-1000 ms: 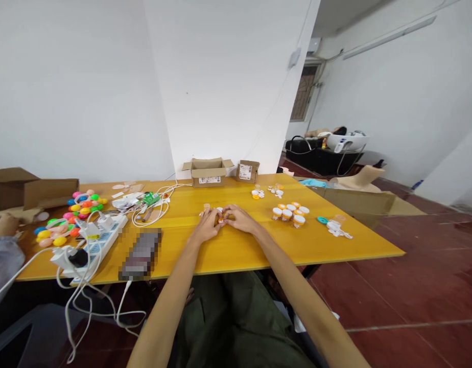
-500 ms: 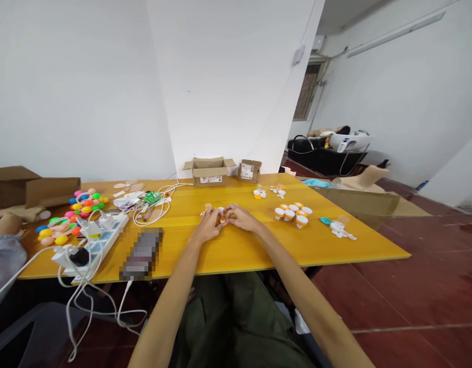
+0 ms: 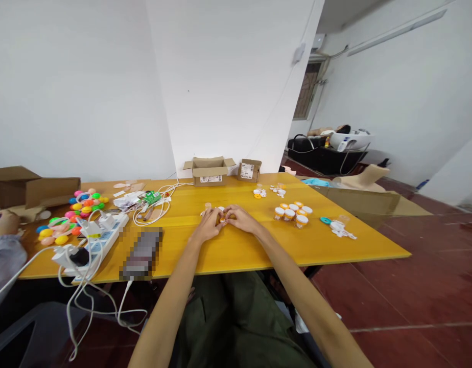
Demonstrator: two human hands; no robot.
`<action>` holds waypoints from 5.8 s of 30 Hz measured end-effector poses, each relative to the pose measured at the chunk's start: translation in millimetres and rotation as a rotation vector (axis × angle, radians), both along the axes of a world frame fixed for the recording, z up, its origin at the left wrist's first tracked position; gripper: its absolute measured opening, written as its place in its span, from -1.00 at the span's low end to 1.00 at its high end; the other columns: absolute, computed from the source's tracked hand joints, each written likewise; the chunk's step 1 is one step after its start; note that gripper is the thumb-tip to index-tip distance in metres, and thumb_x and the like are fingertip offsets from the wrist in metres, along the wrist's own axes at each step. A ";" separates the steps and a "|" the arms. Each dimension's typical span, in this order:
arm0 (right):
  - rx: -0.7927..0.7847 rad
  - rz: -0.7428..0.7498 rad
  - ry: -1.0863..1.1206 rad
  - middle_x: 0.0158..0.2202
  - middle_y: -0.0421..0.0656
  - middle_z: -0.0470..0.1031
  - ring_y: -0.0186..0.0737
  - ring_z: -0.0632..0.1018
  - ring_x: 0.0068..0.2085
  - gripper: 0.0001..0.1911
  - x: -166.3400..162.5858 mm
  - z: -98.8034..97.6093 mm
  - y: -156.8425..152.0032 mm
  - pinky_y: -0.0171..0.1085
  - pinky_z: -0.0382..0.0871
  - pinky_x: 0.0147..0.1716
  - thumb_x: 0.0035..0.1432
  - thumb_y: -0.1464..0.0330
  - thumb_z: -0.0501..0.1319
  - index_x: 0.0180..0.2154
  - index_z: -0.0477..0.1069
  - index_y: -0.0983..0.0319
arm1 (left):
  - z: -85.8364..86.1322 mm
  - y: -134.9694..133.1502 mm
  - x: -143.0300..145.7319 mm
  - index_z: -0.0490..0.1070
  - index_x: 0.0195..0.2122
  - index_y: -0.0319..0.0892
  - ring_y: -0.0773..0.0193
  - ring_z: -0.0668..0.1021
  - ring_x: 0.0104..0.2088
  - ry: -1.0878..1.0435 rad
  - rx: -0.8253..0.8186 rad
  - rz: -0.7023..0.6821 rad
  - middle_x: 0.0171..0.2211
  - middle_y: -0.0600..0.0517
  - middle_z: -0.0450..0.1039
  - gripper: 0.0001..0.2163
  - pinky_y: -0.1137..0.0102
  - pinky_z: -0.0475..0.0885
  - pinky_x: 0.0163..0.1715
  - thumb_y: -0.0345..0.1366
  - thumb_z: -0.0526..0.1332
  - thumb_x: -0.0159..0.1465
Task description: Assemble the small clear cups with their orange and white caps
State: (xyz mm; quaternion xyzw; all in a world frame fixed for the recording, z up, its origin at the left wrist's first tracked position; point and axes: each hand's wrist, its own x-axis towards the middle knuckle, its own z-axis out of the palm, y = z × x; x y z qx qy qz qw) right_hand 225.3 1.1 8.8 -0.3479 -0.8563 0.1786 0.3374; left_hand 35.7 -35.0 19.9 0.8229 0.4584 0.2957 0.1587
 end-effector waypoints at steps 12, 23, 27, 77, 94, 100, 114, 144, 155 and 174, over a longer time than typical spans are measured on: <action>-0.032 0.008 0.057 -0.09 -0.12 0.56 -0.09 0.54 -0.01 -0.91 2.2 -1.5 3.0 -0.08 0.37 0.07 0.09 0.44 0.32 -0.44 0.52 0.16 | -1.9 1.2 -1.1 0.36 -0.17 -0.02 0.07 0.42 0.05 -0.020 0.025 -0.005 -0.12 0.01 0.43 -0.85 0.13 0.30 0.12 -0.31 0.24 0.24; 0.053 -0.142 0.149 -0.13 -0.13 0.54 -0.12 0.53 -0.05 -0.77 -0.1 -8.1 33.7 -0.12 0.39 0.03 0.07 0.48 0.24 -0.21 0.51 0.14 | -7.1 4.5 -3.1 0.36 -0.13 -0.02 0.05 0.41 0.08 -0.002 0.032 0.021 -0.07 -0.02 0.41 -0.82 0.08 0.29 0.15 -0.30 0.23 0.23; 0.066 -0.120 0.082 -0.04 -0.11 0.53 -0.11 0.52 0.00 -0.73 -12.7 -8.5 35.2 -0.12 0.38 0.04 0.05 0.48 0.26 -0.17 0.51 0.14 | -5.7 2.5 -3.3 0.35 -0.13 -0.02 0.05 0.42 0.05 0.018 0.052 0.035 -0.07 -0.02 0.39 -0.78 0.06 0.29 0.15 -0.33 0.24 0.19; -0.338 0.005 0.469 -0.49 -0.24 0.43 -0.27 0.43 -0.40 -0.57 -6.8 -7.9 4.3 -0.27 0.35 -0.34 0.02 -0.04 0.31 -0.48 0.39 0.19 | -3.8 5.2 -3.1 0.38 -0.13 -0.07 0.10 0.47 -0.06 -0.018 0.035 0.031 -0.21 0.01 0.46 -0.77 0.18 0.36 0.01 -0.26 0.30 0.19; -0.292 -0.045 0.433 -0.41 -0.19 0.55 -0.21 0.53 -0.32 -0.69 -5.3 -8.9 2.2 -0.23 0.42 -0.26 0.06 0.09 0.32 -0.46 0.44 0.20 | -7.6 9.3 -3.1 0.45 -0.26 -0.07 0.09 0.46 -0.12 0.049 0.093 -0.008 -0.28 0.00 0.43 -0.91 0.18 0.37 -0.02 -0.25 0.26 0.21; -0.242 -0.090 0.360 -0.39 -0.18 0.57 -0.20 0.54 -0.32 -0.78 -4.5 -10.2 1.0 -0.24 0.41 -0.27 0.10 0.20 0.31 -0.46 0.43 0.19 | -6.2 8.2 -2.6 0.42 -0.29 -0.07 0.10 0.46 -0.13 0.043 0.090 0.000 -0.29 0.01 0.42 -0.93 0.17 0.37 -0.03 -0.24 0.25 0.21; 0.094 -0.142 0.112 -0.10 -0.11 0.54 -0.10 0.51 -0.06 -0.89 -3.0 -6.3 -10.1 -0.10 0.35 0.01 0.10 0.48 0.27 -0.35 0.48 0.14 | -7.6 11.6 -3.0 0.47 -0.26 -0.06 0.11 0.47 -0.16 0.010 0.081 -0.008 -0.31 0.01 0.44 -0.91 0.19 0.39 -0.04 -0.26 0.26 0.21; 0.000 -0.170 -0.051 -0.09 -0.12 0.57 -0.11 0.56 -0.04 -0.91 -6.1 6.5 -17.0 -0.17 0.42 -0.02 0.06 0.46 0.33 -0.44 0.51 0.16 | -12.3 15.5 -4.1 0.50 -0.20 -0.08 0.11 0.49 -0.13 -0.017 0.141 -0.095 -0.24 -0.01 0.49 -0.87 0.19 0.40 -0.02 -0.30 0.26 0.22; -0.142 -0.151 0.090 -0.16 -0.12 0.59 -0.17 0.59 -0.12 -0.87 -7.3 2.0 -8.1 -0.21 0.43 -0.04 0.00 0.53 0.31 -0.48 0.53 0.18 | -10.5 15.3 -3.7 0.50 -0.20 -0.08 0.10 0.51 -0.10 -0.016 0.126 -0.097 -0.21 -0.02 0.51 -0.87 0.16 0.39 0.02 -0.33 0.26 0.22; -0.127 -0.134 0.145 -0.12 -0.14 0.54 -0.16 0.55 -0.02 -0.84 -3.7 -5.4 -7.0 -0.15 0.39 0.05 0.07 0.51 0.25 -0.48 0.52 0.17 | -7.8 12.7 -3.3 0.49 -0.14 -0.07 0.13 0.52 -0.14 -0.055 0.088 -0.105 -0.22 0.00 0.53 -0.84 0.18 0.44 -0.02 -0.30 0.24 0.24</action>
